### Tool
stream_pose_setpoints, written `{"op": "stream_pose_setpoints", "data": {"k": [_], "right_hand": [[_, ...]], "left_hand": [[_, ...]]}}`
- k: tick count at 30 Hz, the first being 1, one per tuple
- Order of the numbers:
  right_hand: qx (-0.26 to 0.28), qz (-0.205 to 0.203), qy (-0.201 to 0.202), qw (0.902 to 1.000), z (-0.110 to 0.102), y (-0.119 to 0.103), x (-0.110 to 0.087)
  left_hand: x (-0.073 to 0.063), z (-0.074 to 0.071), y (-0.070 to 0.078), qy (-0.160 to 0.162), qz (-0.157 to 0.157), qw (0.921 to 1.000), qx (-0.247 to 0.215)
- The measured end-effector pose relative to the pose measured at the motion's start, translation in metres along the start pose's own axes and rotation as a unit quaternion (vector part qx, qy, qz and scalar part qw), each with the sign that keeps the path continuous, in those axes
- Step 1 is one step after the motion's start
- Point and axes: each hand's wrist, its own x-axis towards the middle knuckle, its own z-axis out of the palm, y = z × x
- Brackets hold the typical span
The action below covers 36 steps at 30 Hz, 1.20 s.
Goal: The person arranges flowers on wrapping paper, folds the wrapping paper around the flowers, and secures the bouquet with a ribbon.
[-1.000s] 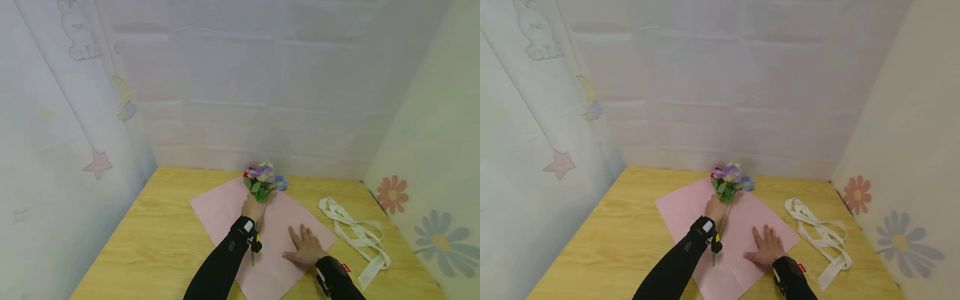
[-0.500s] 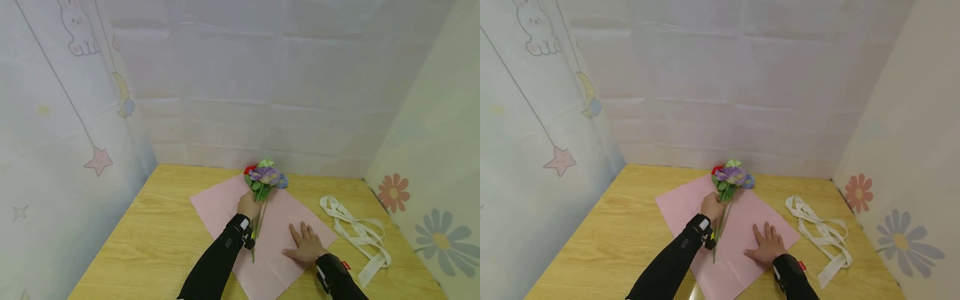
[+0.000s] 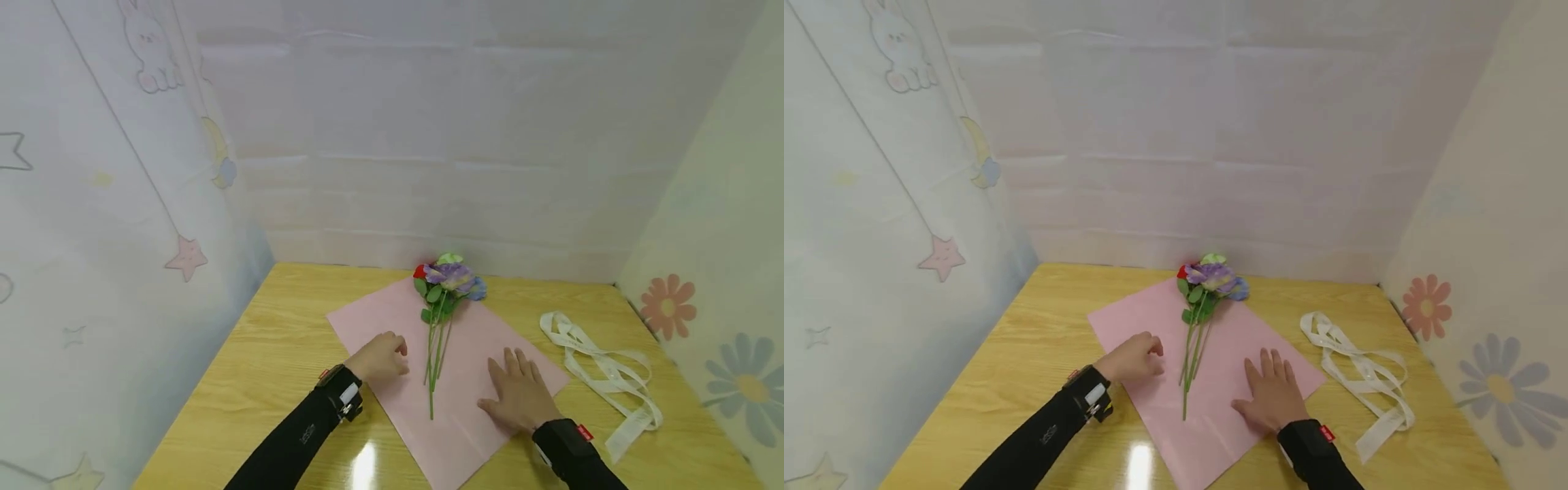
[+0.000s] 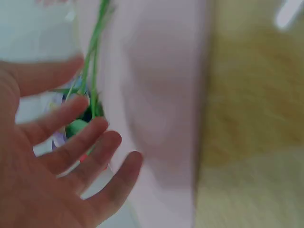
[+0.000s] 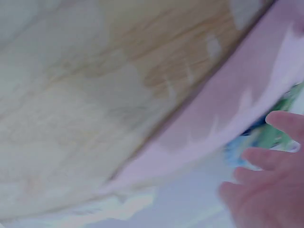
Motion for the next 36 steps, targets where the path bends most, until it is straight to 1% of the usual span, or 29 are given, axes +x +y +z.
{"op": "stream_pose_setpoints", "data": {"k": [1, 2, 3, 5, 7, 9, 11, 14, 17, 20, 21, 24, 26, 28, 29, 31, 32, 33, 34, 35, 36], "right_hand": [[0.001, -0.018, 0.008, 0.9998, -0.003, -0.003, -0.003], [0.006, -0.04, 0.006, 0.9992, -0.005, -0.006, -0.006], [0.02, -0.056, -0.007, 0.9982, -0.007, -0.01, -0.01], [0.047, -0.08, -0.053, 0.9943, -0.009, -0.016, -0.018], [0.063, -0.096, -0.097, 0.9887, -0.009, -0.02, -0.026], [0.06, -0.106, -0.117, 0.9856, -0.006, -0.021, -0.032], [0.048, -0.118, -0.111, 0.9857, -0.005, -0.021, -0.034], [0.036, -0.126, -0.102, 0.986, -0.008, -0.02, -0.033], [0.044, -0.137, -0.123, 0.982, -0.014, -0.018, -0.033], [0.055, -0.145, -0.137, 0.9783, -0.018, -0.017, -0.037], [0.06, -0.145, -0.137, 0.9781, -0.019, -0.017, -0.039], [0.067, -0.14, -0.119, 0.9807, -0.019, -0.016, -0.039], [0.065, -0.137, -0.108, 0.9825, -0.017, -0.017, -0.039], [0.052, -0.153, -0.094, 0.9824, -0.014, -0.018, -0.041], [0.044, -0.168, -0.084, 0.9813, -0.013, -0.019, -0.042], [0.015, -0.209, -0.056, 0.9763, -0.009, -0.019, -0.044], [0.001, -0.23, -0.036, 0.9726, -0.008, -0.02, -0.046], [-0.012, -0.248, -0.017, 0.9687, -0.006, -0.02, -0.046], [-0.022, -0.258, -0.003, 0.9659, -0.005, -0.02, -0.047], [-0.03, -0.265, 0.011, 0.9637, -0.005, -0.021, -0.046], [-0.033, -0.261, 0.014, 0.9647, -0.005, -0.022, -0.045]], "left_hand": [[-0.009, 0.0, 0.003, -0.023, 0.011, 0.9996, 0.015], [-0.017, 0.001, 0.005, -0.041, 0.021, 0.9985, 0.03], [-0.025, 0.003, 0.008, -0.056, 0.026, 0.9972, 0.043], [-0.039, 0.008, 0.012, -0.081, 0.033, 0.9936, 0.071], [-0.049, 0.013, 0.014, -0.094, 0.035, 0.9902, 0.097], [-0.056, 0.018, 0.015, -0.097, 0.041, 0.9864, 0.126], [-0.06, 0.021, 0.014, -0.094, 0.049, 0.9844, 0.14], [-0.063, 0.023, 0.014, -0.081, 0.054, 0.9865, 0.132], [-0.067, 0.021, 0.014, -0.069, 0.069, 0.9878, 0.121], [-0.069, 0.019, 0.013, -0.047, 0.09, 0.9871, 0.124], [-0.069, 0.018, 0.013, -0.039, 0.097, 0.9871, 0.121], [-0.067, 0.018, 0.011, -0.022, 0.103, 0.9885, 0.108], [-0.066, 0.017, 0.011, -0.01, 0.114, 0.9863, 0.118], [-0.067, 0.019, 0.013, 0.0, 0.142, 0.9791, 0.146], [-0.068, 0.021, 0.015, 0.005, 0.163, 0.9735, 0.16], [-0.07, 0.026, 0.019, 0.01, 0.207, 0.9616, 0.179], [-0.071, 0.028, 0.022, 0.011, 0.227, 0.9572, 0.179], [-0.071, 0.03, 0.023, 0.007, 0.239, 0.9562, 0.169], [-0.072, 0.032, 0.025, 0.0, 0.242, 0.9584, 0.152], [-0.071, 0.032, 0.026, -0.009, 0.234, 0.9634, 0.13], [-0.07, 0.031, 0.026, -0.018, 0.223, 0.9692, 0.103]]}}
